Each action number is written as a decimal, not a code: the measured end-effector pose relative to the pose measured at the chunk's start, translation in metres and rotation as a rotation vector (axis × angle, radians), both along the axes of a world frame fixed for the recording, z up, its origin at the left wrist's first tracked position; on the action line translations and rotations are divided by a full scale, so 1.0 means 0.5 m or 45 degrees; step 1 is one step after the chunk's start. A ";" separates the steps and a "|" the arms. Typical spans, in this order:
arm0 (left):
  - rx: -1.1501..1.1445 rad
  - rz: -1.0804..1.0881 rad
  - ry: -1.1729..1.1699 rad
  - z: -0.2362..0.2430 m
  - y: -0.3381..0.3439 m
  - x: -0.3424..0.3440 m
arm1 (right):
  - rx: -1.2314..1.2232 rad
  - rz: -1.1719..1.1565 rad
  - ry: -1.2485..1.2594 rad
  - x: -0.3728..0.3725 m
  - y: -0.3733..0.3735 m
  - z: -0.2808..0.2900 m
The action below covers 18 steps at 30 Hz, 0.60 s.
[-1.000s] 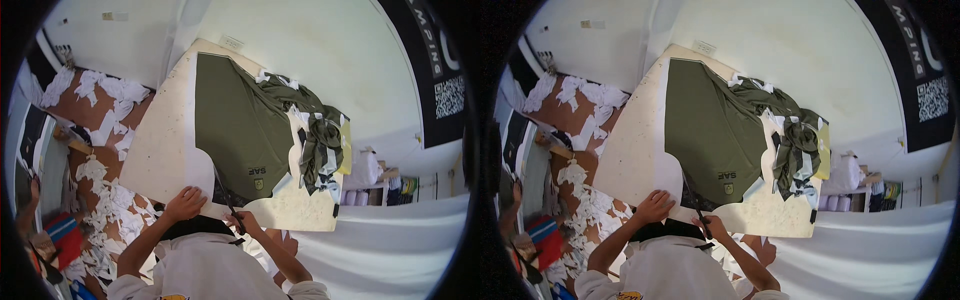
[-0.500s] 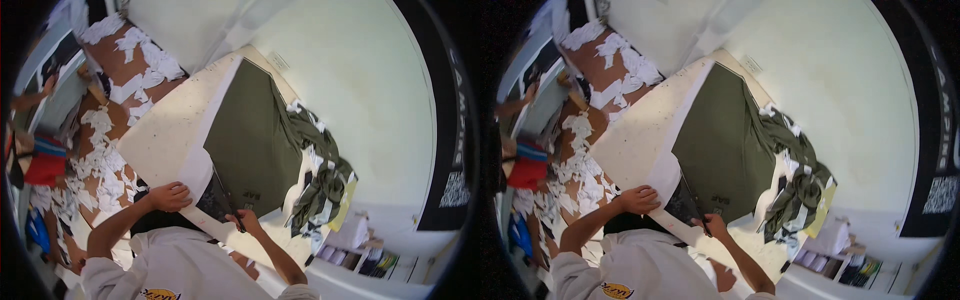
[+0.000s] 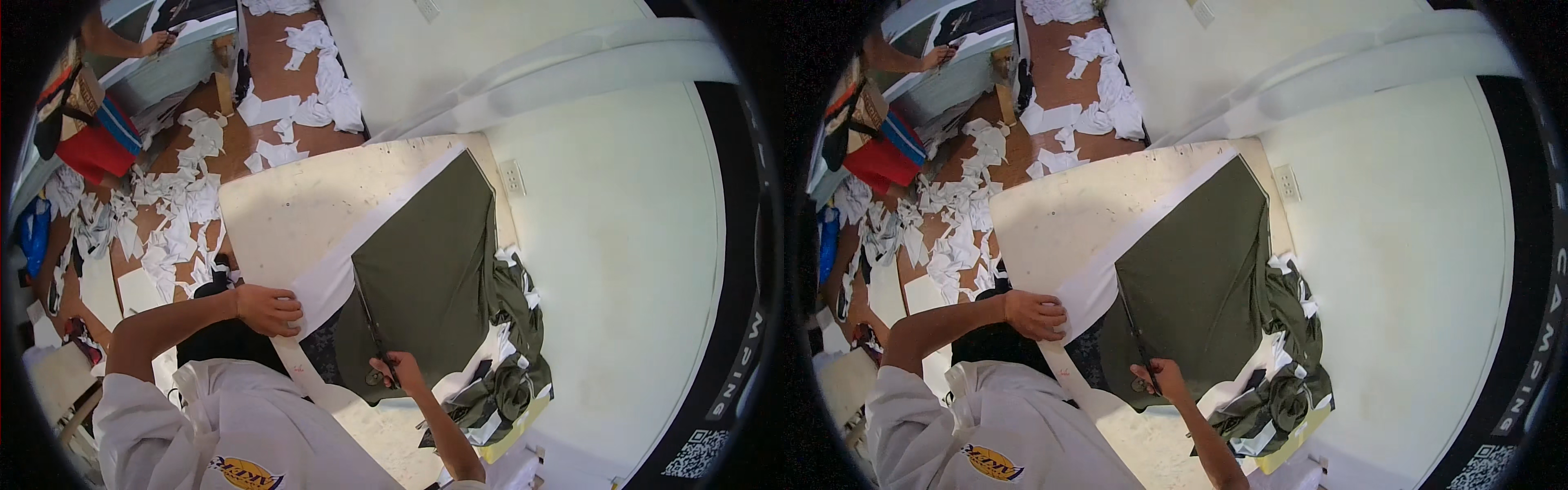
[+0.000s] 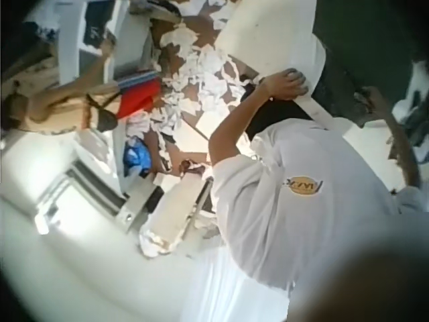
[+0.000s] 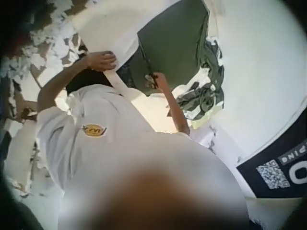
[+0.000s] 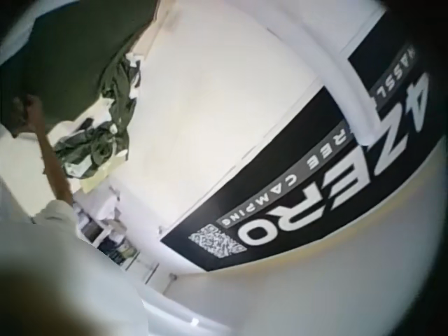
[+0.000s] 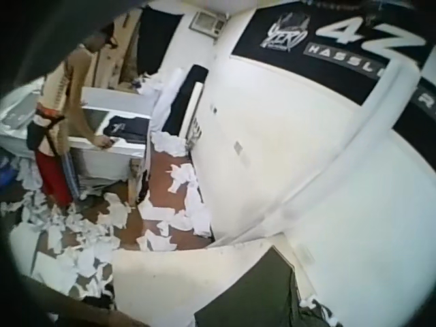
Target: Cutting out garment patterns from fabric using scissors on a work table.
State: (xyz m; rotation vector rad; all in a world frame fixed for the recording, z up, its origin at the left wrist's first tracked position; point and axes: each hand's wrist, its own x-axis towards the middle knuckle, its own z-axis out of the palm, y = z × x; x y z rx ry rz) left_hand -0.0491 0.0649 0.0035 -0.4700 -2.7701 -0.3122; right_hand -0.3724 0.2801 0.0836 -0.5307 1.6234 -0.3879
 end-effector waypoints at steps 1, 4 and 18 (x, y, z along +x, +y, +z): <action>-0.010 0.003 0.030 -0.004 0.002 0.003 | -0.001 0.024 -0.008 -0.006 -0.008 0.002; -0.004 -0.011 -0.011 0.001 -0.002 0.007 | -0.005 0.077 0.045 -0.020 -0.026 -0.007; 0.153 0.454 -0.213 0.084 -0.090 -0.079 | -0.047 -0.420 -0.113 0.191 0.092 -0.007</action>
